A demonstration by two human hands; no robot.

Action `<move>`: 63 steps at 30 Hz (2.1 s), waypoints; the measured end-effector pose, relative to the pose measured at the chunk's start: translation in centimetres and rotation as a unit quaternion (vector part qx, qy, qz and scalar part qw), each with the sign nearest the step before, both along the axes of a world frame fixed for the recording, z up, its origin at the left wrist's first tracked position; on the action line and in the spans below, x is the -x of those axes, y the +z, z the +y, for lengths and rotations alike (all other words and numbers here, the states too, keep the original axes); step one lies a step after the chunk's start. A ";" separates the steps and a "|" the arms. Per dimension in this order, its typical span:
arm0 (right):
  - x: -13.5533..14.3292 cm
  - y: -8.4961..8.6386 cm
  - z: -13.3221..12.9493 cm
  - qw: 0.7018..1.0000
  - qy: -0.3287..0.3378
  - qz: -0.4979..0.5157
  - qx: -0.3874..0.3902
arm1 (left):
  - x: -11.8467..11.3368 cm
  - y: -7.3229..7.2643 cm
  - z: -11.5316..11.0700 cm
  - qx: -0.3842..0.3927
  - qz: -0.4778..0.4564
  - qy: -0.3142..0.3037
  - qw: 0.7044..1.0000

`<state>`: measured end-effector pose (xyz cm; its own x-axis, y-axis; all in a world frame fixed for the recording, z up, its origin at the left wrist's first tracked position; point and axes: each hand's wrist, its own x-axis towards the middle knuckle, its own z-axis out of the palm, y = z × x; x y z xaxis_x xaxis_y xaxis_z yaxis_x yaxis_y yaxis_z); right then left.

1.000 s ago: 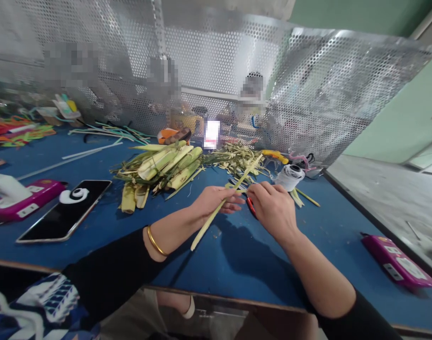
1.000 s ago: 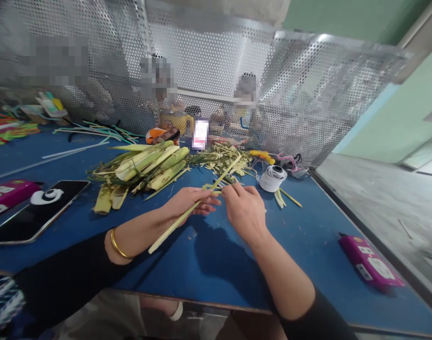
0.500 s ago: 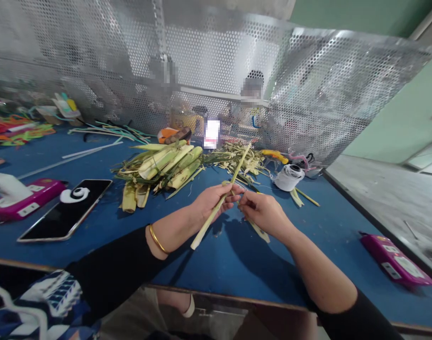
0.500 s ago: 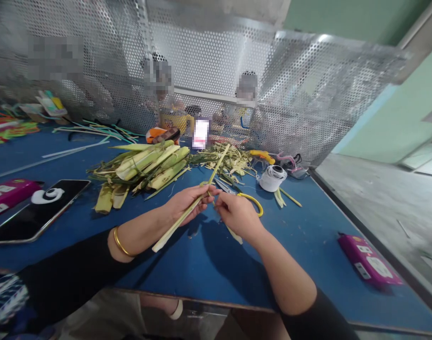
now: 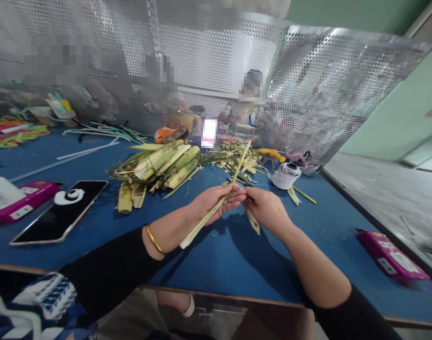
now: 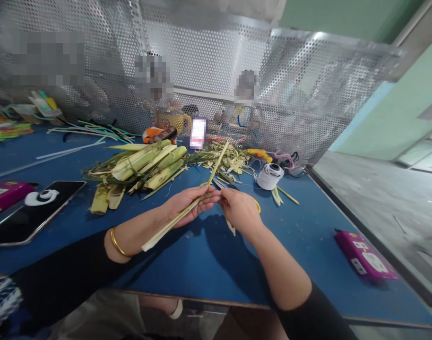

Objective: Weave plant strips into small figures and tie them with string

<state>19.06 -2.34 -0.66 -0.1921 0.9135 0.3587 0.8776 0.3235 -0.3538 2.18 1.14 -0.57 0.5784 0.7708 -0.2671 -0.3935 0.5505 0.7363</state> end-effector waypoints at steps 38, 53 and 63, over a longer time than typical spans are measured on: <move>0.9 0.6 0.1 0.869 0.051 0.486 0.080 | 0.0 -0.6 -0.8 -0.116 0.153 -0.101 0.976; 0.9 -1.0 0.7 0.869 -0.034 0.470 0.150 | 0.1 -0.6 -1.0 -0.144 0.159 -0.140 0.967; 0.6 -1.0 0.6 0.952 -0.104 0.285 -0.046 | -0.2 -0.2 -0.7 -0.043 0.142 -0.027 0.989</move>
<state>18.49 -1.78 -1.71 0.2398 0.8700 0.4308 0.5993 0.2164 -0.7707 2.41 0.46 -0.79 0.5315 0.7675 -0.3584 -0.1364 0.4951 0.8581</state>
